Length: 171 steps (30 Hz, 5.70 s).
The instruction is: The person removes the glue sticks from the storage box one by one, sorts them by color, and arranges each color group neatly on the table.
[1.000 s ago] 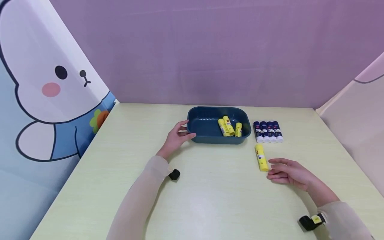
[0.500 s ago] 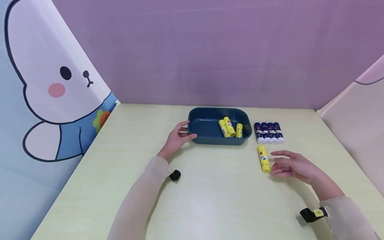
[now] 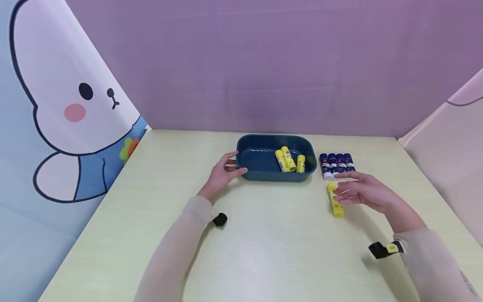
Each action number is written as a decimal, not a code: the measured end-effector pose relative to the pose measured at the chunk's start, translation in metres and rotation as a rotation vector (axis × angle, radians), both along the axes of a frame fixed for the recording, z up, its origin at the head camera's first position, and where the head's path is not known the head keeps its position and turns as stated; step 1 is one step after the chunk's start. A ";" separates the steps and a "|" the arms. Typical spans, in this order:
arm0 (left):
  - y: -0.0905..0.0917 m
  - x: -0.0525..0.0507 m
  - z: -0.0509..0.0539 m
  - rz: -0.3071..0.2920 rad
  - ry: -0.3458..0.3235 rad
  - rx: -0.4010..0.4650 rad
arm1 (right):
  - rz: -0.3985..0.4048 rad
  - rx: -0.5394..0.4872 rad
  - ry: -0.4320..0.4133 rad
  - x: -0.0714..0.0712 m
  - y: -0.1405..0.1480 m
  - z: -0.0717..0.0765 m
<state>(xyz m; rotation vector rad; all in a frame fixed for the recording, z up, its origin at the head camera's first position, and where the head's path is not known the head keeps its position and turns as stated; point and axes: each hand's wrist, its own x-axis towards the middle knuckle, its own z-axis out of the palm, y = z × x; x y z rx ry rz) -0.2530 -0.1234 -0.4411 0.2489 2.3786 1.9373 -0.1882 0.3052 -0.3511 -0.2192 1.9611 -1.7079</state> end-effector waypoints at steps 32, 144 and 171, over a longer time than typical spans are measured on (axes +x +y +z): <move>-0.003 -0.003 -0.003 0.004 0.005 0.008 | 0.002 0.024 0.114 -0.064 -0.082 0.022; -0.003 -0.001 0.002 0.000 0.000 0.014 | 0.130 0.699 0.076 -0.136 -0.218 -0.019; -0.002 -0.002 0.003 -0.022 -0.010 0.023 | 0.093 0.644 0.078 -0.140 -0.214 -0.020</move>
